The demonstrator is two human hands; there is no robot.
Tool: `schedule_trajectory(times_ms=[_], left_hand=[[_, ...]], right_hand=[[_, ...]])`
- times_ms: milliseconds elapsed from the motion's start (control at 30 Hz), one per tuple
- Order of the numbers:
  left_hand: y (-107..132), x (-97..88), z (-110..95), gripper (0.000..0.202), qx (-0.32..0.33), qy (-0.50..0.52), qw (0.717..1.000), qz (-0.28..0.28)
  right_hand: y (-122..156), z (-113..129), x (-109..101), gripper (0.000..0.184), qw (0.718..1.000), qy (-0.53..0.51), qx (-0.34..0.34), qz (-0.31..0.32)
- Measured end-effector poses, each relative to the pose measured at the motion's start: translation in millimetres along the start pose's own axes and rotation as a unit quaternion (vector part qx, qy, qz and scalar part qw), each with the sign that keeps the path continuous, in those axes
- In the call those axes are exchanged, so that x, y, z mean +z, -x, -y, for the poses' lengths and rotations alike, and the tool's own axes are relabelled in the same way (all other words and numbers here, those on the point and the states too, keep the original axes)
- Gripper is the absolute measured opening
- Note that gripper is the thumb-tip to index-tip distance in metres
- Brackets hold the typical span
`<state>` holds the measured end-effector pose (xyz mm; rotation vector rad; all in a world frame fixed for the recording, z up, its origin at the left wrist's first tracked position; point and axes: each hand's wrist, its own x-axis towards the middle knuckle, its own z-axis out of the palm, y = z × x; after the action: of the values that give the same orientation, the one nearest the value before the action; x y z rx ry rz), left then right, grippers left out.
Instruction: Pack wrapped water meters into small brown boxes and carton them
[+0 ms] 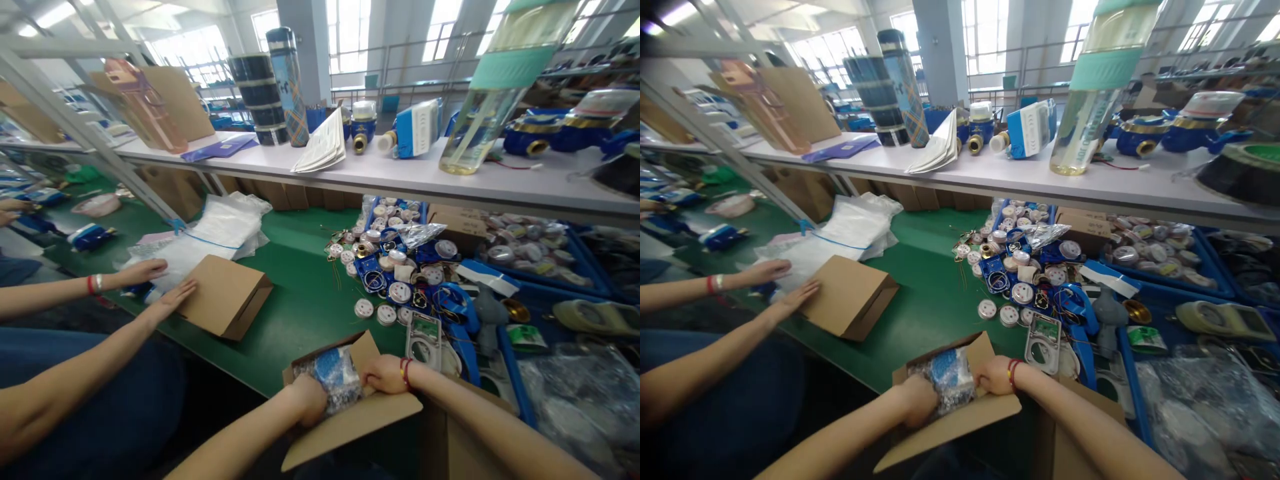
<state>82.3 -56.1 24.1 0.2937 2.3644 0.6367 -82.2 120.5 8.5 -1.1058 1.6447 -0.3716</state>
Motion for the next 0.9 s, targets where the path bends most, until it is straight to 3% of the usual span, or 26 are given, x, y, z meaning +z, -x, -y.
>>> schedule_trajectory(times_ms=[67,133,167,200,300,400,500,600,667,700,767,833,900], left_hand=[[27.5,7.1,6.8,0.023,-0.046,0.018,0.987,-0.15],[46.4,17.6,10.9,0.032,-0.1,0.106,0.936,-0.321],[49.0,22.7,11.0,0.034,-0.106,0.174,0.91,-0.362],[46.3,26.8,9.8,0.033,-0.088,0.251,0.894,-0.361],[17.6,31.7,3.8,0.024,0.02,0.448,0.854,-0.265],[3.1,31.8,6.6,0.023,0.063,0.481,0.844,-0.231],[29.2,40.4,21.5,0.029,0.096,0.441,0.873,-0.186],[56.1,56.5,37.6,0.045,0.087,0.489,0.86,-0.116],[53.2,65.0,43.8,0.055,-0.008,0.53,0.83,-0.176],[45.3,67.3,45.4,0.059,-0.079,0.517,0.817,-0.243],[21.8,67.6,46.3,0.063,-0.207,0.392,0.805,-0.394],[-3.7,64.2,45.9,0.064,-0.21,0.208,0.839,-0.457],[-25.1,60.2,45.5,0.059,-0.138,0.073,0.891,-0.427]], right_hand=[[9.0,-3.0,-1.6,0.031,1.0,-0.013,-0.01,0.007],[18.1,-5.2,-5.7,0.038,0.999,-0.032,-0.019,0.013],[21.1,-5.2,-8.3,0.039,0.999,-0.041,-0.024,0.017],[23.0,-4.2,-11.1,0.039,0.998,-0.048,-0.03,0.026],[25.2,3.4,-20.2,0.038,0.995,-0.071,-0.036,0.058],[34.1,11.1,-27.5,0.037,0.991,-0.111,-0.04,0.063],[47.9,9.9,-28.2,0.05,0.985,-0.143,-0.078,0.06],[46.6,1.2,-18.3,0.038,0.99,-0.139,-0.013,0.007],[34.0,-4.7,-6.5,0.031,0.983,-0.14,0.071,-0.092],[25.7,-6.9,0.2,0.033,0.973,-0.133,0.109,-0.157],[8.9,-9.5,13.2,0.048,0.939,-0.065,0.155,-0.301],[-4.8,-10.4,22.8,0.062,0.898,0.064,0.156,-0.407],[-14.0,-10.6,27.0,0.061,0.885,0.196,0.105,-0.409]])
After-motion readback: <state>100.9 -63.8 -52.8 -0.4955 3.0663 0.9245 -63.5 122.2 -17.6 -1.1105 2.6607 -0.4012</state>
